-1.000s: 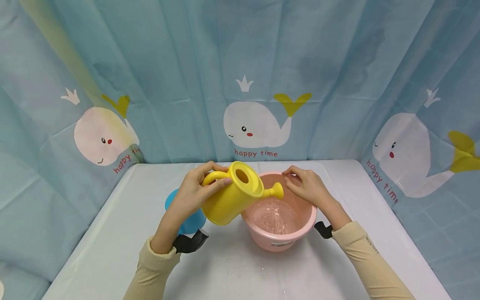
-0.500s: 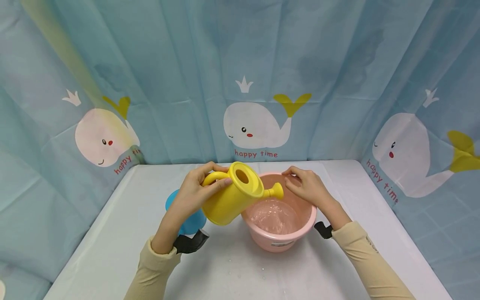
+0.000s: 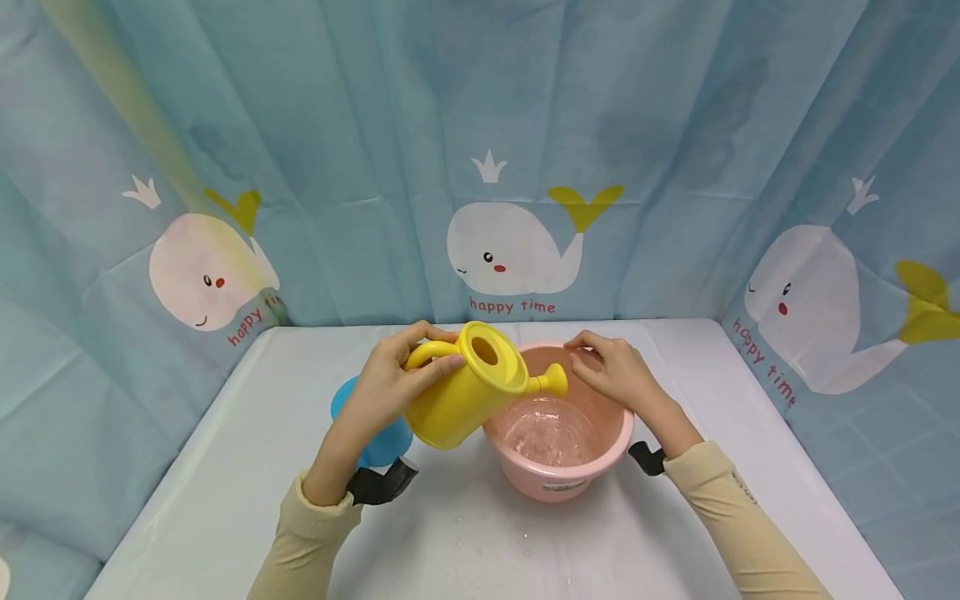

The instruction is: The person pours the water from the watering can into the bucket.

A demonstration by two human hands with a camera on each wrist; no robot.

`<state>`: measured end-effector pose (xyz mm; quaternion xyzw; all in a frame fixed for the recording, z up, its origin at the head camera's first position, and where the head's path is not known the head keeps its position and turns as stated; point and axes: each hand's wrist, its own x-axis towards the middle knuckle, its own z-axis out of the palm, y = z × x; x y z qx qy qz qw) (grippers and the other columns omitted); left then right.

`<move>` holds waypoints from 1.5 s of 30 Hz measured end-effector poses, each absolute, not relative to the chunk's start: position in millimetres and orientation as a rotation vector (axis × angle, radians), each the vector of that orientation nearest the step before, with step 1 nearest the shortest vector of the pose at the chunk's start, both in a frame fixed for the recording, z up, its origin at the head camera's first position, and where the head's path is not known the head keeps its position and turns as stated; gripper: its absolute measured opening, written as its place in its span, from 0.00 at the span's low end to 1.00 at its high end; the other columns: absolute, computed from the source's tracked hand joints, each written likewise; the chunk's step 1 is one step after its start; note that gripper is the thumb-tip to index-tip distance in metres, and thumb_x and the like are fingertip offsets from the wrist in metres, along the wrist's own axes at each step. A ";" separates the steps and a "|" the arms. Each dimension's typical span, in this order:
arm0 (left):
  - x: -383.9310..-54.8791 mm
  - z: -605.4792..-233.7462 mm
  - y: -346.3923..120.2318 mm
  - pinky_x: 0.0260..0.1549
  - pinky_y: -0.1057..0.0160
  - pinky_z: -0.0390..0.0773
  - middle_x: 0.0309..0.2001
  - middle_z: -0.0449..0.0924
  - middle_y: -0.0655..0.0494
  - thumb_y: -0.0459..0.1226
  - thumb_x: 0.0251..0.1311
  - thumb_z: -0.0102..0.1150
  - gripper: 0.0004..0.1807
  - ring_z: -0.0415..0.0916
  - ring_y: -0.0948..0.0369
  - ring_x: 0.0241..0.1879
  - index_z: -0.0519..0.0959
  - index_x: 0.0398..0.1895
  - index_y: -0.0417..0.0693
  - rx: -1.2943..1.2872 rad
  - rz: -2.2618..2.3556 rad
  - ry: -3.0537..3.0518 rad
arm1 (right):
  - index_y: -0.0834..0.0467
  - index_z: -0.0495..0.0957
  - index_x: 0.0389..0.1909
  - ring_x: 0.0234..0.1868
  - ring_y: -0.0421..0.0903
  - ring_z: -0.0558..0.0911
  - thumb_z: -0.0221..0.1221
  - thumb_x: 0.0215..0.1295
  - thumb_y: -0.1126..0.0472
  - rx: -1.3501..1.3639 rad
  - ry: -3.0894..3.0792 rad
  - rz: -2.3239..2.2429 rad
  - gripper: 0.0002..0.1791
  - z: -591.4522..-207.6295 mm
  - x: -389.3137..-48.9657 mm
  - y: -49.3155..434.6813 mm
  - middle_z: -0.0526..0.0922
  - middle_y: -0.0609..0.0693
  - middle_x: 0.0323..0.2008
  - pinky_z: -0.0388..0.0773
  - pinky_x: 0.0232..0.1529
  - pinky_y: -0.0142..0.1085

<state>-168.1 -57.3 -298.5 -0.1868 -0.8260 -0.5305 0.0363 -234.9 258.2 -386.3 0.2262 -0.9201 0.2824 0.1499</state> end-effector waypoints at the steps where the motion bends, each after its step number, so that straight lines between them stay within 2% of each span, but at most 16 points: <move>1: -168.0 -298.1 -57.2 0.27 0.62 0.73 0.35 0.77 0.60 0.52 0.53 0.62 0.14 0.70 0.57 0.30 0.77 0.42 0.61 -0.571 -1.631 -2.538 | 0.52 0.78 0.40 0.41 0.49 0.83 0.59 0.61 0.59 0.648 -2.646 0.814 0.06 -385.9 -234.8 258.1 0.84 0.50 0.40 0.79 0.41 0.45; 14: -170.3 -295.8 -57.9 0.29 0.62 0.76 0.32 0.79 0.57 0.53 0.54 0.60 0.20 0.73 0.58 0.29 0.73 0.49 0.61 -0.607 -1.609 -2.583 | 0.51 0.78 0.40 0.41 0.49 0.83 0.59 0.61 0.57 0.632 -2.653 0.821 0.07 -386.6 -236.4 258.5 0.84 0.50 0.41 0.79 0.42 0.46; 23: -170.1 -296.4 -59.4 0.31 0.62 0.76 0.37 0.78 0.59 0.53 0.54 0.61 0.22 0.73 0.58 0.30 0.72 0.52 0.62 -0.618 -1.582 -2.593 | 0.51 0.78 0.40 0.41 0.49 0.83 0.59 0.61 0.57 0.634 -2.656 0.819 0.07 -388.1 -237.3 258.6 0.84 0.50 0.41 0.80 0.41 0.45; 45: -169.5 -295.6 -59.0 0.27 0.61 0.75 0.29 0.74 0.55 0.55 0.50 0.65 0.25 0.71 0.57 0.28 0.73 0.51 0.65 -0.598 -1.589 -2.607 | 0.52 0.78 0.40 0.42 0.50 0.83 0.59 0.61 0.58 0.629 -2.658 0.823 0.07 -387.9 -235.5 258.0 0.84 0.50 0.41 0.79 0.42 0.45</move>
